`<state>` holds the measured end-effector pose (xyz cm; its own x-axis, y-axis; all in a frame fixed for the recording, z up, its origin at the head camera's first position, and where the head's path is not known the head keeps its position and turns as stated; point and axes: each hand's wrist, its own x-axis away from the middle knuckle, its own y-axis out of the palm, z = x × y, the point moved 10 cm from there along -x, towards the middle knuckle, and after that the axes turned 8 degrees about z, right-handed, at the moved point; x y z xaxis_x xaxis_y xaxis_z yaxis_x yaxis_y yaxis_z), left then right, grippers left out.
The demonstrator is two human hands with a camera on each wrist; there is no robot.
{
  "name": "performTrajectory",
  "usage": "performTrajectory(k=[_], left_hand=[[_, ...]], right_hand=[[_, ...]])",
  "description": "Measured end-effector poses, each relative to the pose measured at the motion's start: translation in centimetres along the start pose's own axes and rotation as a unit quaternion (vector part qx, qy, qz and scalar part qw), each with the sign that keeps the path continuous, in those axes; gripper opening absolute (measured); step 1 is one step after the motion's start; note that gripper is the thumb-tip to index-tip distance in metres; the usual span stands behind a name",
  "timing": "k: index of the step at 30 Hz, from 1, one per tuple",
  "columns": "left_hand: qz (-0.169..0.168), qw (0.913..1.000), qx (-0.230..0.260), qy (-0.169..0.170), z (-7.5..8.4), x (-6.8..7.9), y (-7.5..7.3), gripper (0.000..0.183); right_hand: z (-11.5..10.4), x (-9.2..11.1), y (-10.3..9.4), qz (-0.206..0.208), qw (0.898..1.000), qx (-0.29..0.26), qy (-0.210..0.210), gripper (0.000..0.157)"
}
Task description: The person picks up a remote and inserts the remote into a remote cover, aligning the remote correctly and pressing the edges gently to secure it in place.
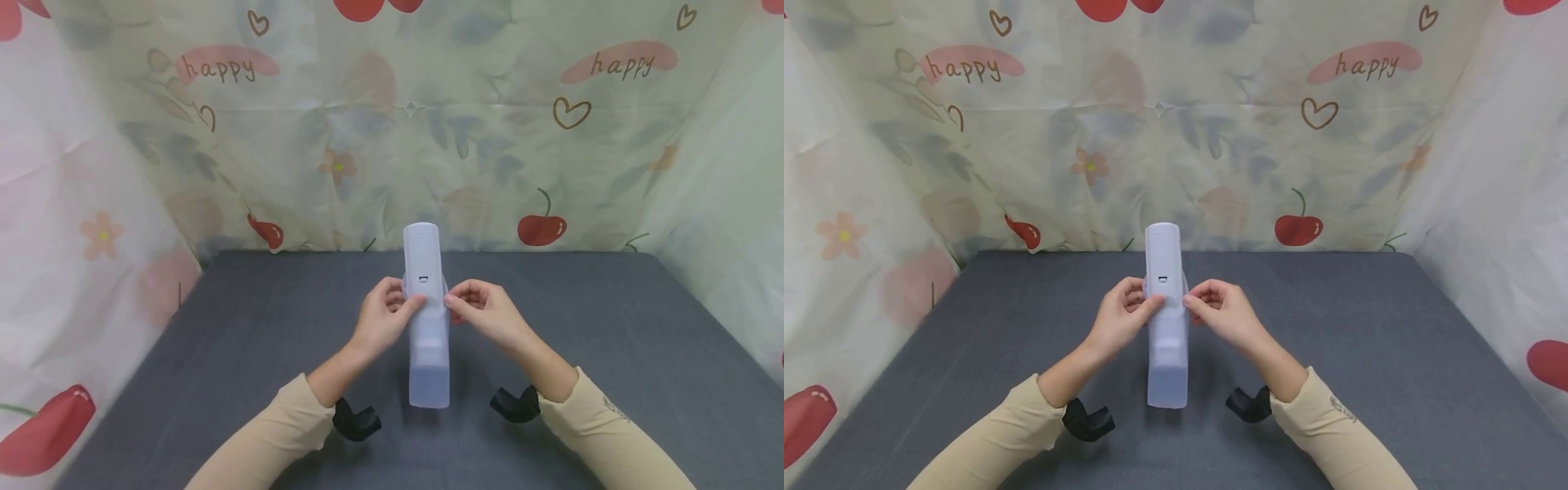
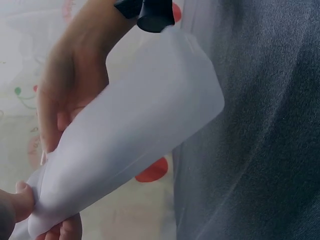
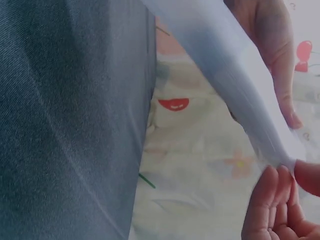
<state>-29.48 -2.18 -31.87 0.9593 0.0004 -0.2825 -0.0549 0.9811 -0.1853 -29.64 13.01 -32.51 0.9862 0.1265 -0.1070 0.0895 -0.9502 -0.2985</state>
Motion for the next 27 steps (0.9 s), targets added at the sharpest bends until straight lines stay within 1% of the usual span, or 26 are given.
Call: performTrajectory(k=[2,5,8,11,16,18,22,24,27], left_hand=[[-0.007,0.9999,-0.005,0.008,0.15,0.02,0.17,0.029],[-0.018,0.9998,-0.009,0.001,0.19,-0.04,0.43,0.028],[-0.029,0.9995,-0.012,-0.01,0.07,-0.12,0.67,0.027],[-0.038,0.9992,-0.014,-0.01,0.06,-0.14,0.82,0.027],[-0.047,0.9987,-0.015,0.012,0.39,-0.06,0.91,0.026],[-0.046,0.9987,-0.013,0.018,0.58,-0.05,0.87,0.026],[-0.039,0.999,-0.01,0.02,0.72,-0.1,0.68,0.025],[-0.031,0.9992,-0.013,0.019,0.69,-0.12,0.49,0.026],[-0.02,0.9993,-0.02,0.026,0.69,-0.06,0.22,0.028]], right_hand=[[-0.26,0.01,-0.13,0.015,1.0,-0.003,-0.01,0.026],[-0.46,-0.03,-0.37,0.037,0.999,0.001,-0.016,0.023],[-0.5,-0.08,-0.62,0.056,0.998,0.002,-0.013,0.022],[-0.46,-0.07,-0.7,0.066,0.998,0.001,-0.005,0.023],[-0.34,-0.12,-0.8,0.076,0.997,-0.004,0.005,0.023],[-0.3,-0.22,-0.81,0.077,0.997,-0.011,0.008,0.024],[-0.19,-0.49,-0.65,0.073,0.997,-0.021,0.011,0.024],[-0.17,-0.58,-0.4,0.062,0.998,-0.024,0.01,0.023],[-0.07,-0.54,0.19,0.036,0.999,-0.019,0.012,0.024]])
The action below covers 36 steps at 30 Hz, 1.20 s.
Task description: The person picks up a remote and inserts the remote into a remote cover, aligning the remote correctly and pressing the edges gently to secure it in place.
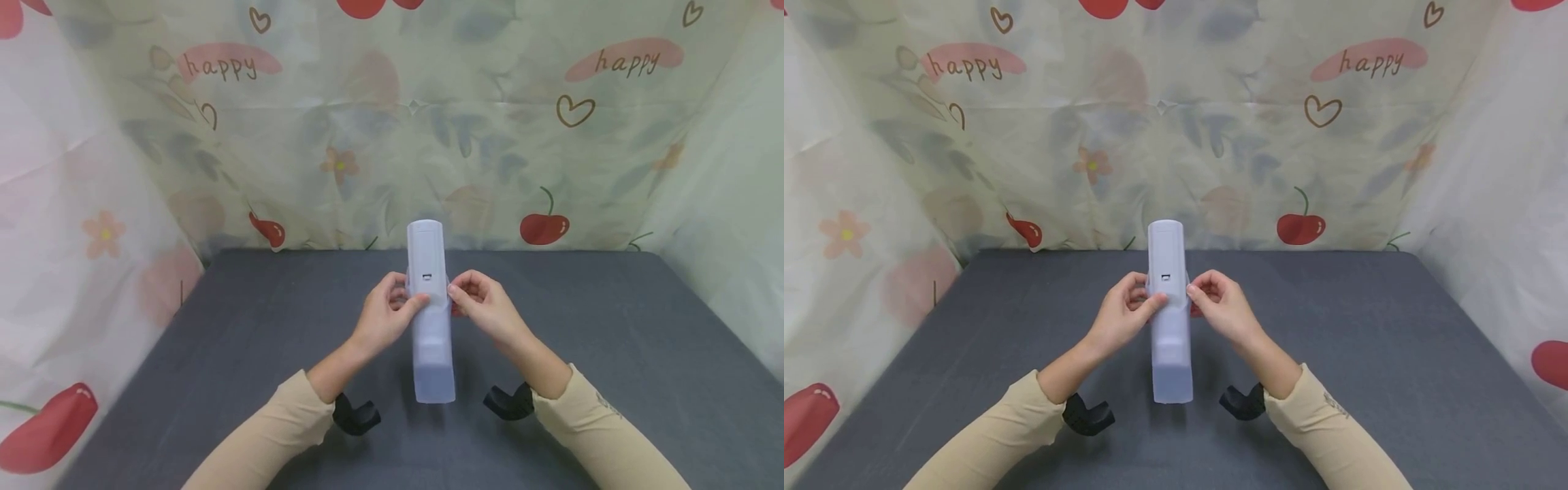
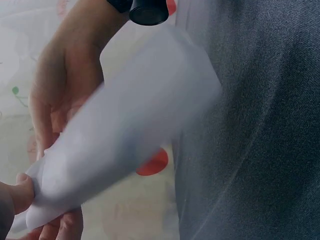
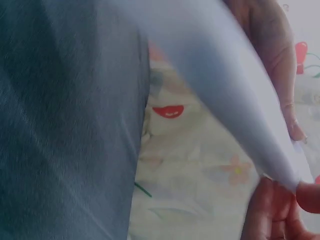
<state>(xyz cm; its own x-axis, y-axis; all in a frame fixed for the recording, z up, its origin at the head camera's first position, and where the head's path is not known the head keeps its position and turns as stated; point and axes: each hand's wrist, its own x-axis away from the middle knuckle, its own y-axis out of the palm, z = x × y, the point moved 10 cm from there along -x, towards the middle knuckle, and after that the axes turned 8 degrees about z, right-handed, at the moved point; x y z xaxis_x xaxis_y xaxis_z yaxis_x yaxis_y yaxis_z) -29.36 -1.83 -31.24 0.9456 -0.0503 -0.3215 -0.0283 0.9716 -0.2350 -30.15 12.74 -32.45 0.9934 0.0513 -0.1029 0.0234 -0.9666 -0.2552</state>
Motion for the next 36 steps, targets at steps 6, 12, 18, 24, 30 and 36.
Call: performTrajectory(k=[6,12,18,24,30,36], left_hand=[[0.012,0.9998,0.005,0.017,0.2,0.1,-0.1,0.034],[-0.023,0.9983,0.049,0.021,0.6,0.2,0.0,0.031],[-0.027,0.9944,0.094,-0.039,0.1,0.0,-0.8,0.025],[-0.112,0.9695,0.1,-0.194,-2.9,0.8,0.8,0.056],[-0.158,0.9659,0.108,-0.175,-2.7,0.9,1.7,0.041],[-0.086,0.9852,0.099,-0.11,-1.8,0.3,0.4,0.043]], right_hand=[[0.0,0.4,0.7,-0.041,0.998,0.037,0.002,0.051],[-0.8,0.6,0.0,-0.03,0.996,0.061,-0.049,0.047],[-2.9,1.2,-0.6,-0.021,0.986,0.018,-0.162,0.043],[-5.3,3.3,-0.3,-0.009,0.933,0.066,-0.354,0.039],[-6.1,5.0,0.9,-0.003,0.877,0.145,-0.457,0.04],[-4.8,2.9,-0.7,0.042,0.935,0.119,-0.331,0.028]])
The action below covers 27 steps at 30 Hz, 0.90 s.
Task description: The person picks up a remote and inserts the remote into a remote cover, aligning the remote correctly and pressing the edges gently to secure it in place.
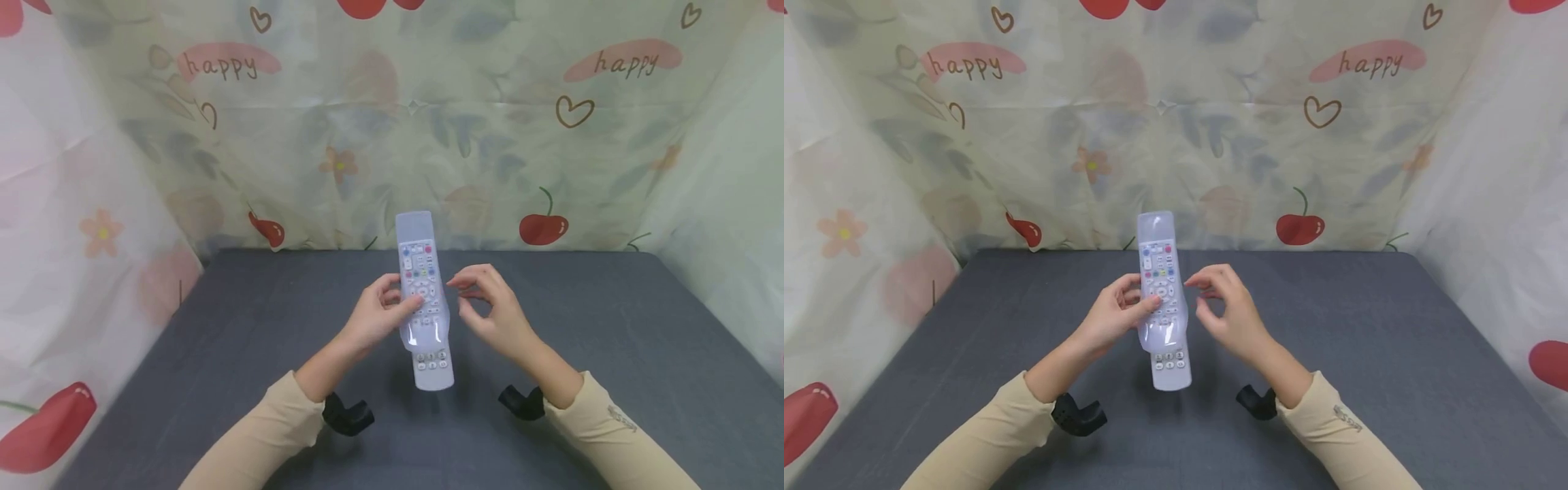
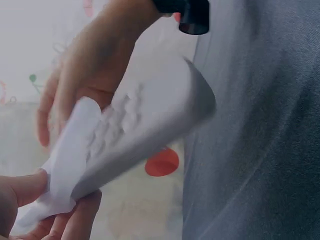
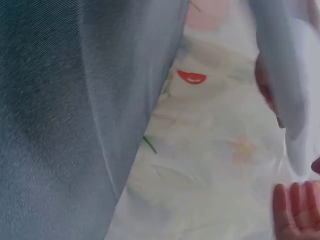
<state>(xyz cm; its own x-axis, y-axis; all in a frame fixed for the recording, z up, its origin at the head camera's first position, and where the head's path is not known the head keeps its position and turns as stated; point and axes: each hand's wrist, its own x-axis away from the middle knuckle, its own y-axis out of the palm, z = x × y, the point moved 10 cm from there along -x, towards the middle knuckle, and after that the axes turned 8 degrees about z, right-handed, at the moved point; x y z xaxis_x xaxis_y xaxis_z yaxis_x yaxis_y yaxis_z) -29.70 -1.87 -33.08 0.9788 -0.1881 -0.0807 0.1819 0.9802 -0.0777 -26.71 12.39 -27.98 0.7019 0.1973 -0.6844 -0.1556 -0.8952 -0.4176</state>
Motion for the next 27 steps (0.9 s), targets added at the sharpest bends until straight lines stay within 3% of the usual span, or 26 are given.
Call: performTrajectory(k=[4,11,15,21,27], left_hand=[[0.013,0.9994,-0.016,0.029,0.4,0.2,0.2,0.043],[0.023,0.9976,-0.031,0.057,1.2,0.6,0.7,0.043],[0.063,0.9931,-0.06,0.078,2.0,0.6,0.1,0.035],[0.168,0.97,-0.127,0.121,3.2,0.6,-2.1,0.021],[0.208,0.9551,-0.149,0.15,3.6,0.8,-2.5,0.014]], right_hand=[[2.2,0.4,0.7,-0.031,0.992,-0.044,0.117,0.027],[3.2,1.8,3.4,-0.124,0.967,-0.096,0.199,0.035],[3.5,2.2,3.9,-0.139,0.96,-0.1,0.222,0.037],[3.5,2.4,4.0,-0.13,0.961,-0.086,0.229,0.036],[3.2,2.5,4.0,-0.12,0.967,-0.069,0.213,0.033]])
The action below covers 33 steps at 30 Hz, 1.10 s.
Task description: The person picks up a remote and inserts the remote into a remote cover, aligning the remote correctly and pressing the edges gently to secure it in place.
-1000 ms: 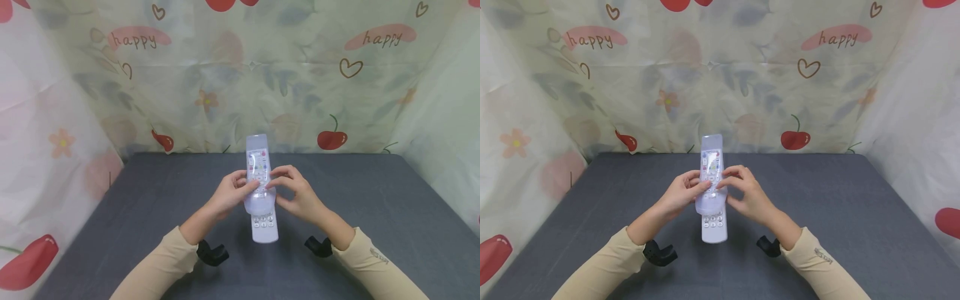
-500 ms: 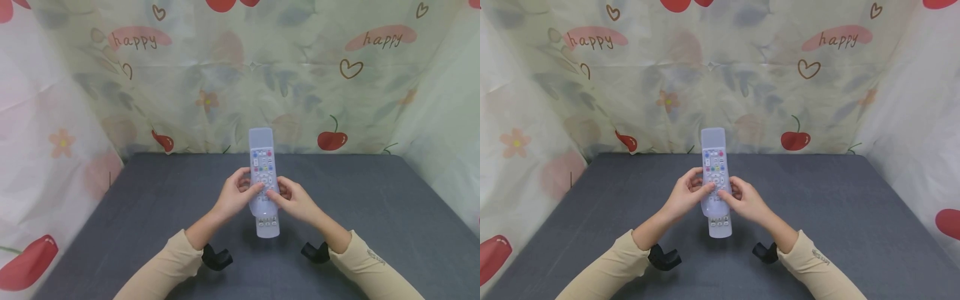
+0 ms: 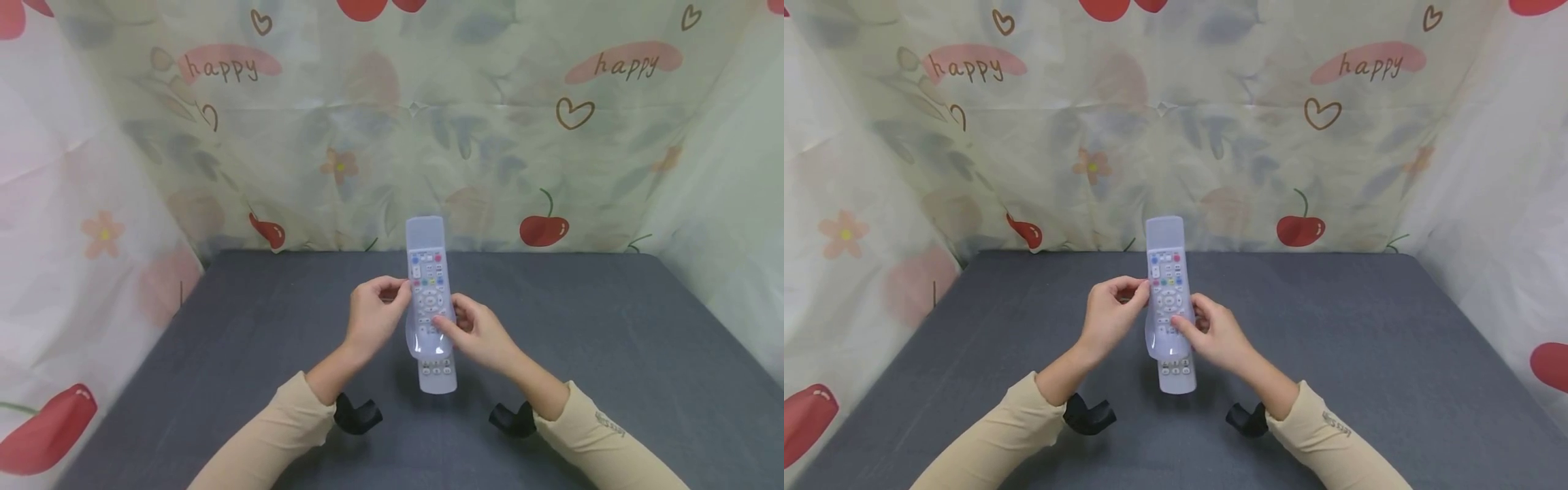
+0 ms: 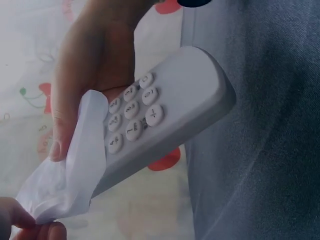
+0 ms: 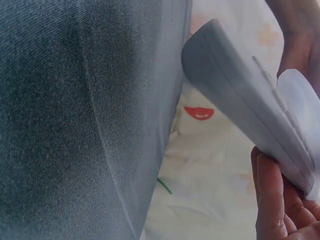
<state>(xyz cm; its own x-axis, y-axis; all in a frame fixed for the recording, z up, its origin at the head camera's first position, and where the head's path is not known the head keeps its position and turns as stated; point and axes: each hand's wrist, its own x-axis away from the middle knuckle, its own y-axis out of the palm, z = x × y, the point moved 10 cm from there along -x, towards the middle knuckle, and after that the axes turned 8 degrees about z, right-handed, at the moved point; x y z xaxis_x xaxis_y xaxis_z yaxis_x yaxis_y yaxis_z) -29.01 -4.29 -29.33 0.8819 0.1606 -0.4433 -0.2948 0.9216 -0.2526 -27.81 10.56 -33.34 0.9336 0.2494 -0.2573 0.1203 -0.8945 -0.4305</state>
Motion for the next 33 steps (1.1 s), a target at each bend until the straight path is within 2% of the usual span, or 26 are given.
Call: performTrajectory(k=[6,17,25,29,33], left_hand=[[0.011,0.9981,-0.05,0.033,0.6,0.1,-0.1,0.01],[-0.028,0.9938,-0.097,0.047,1.3,0.2,0.3,0.008],[-0.042,0.9943,-0.085,0.048,1.8,0.3,0.5,0.008],[-0.039,0.997,-0.052,0.043,1.9,0.0,0.4,0.009],[-0.047,0.998,-0.027,0.033,1.6,-0.2,0.5,0.011]], right_hand=[[-0.4,0.2,0.0,0.032,0.999,0.018,-0.024,0.029],[0.0,0.2,0.2,0.056,0.998,-0.016,0.011,0.027],[-0.6,0.2,-0.3,0.067,0.997,-0.026,0.009,0.028],[-0.8,-0.1,-0.3,0.04,0.999,-0.023,0.007,0.03],[-0.6,-0.3,-0.3,0.009,0.999,-0.022,0.026,0.033]])
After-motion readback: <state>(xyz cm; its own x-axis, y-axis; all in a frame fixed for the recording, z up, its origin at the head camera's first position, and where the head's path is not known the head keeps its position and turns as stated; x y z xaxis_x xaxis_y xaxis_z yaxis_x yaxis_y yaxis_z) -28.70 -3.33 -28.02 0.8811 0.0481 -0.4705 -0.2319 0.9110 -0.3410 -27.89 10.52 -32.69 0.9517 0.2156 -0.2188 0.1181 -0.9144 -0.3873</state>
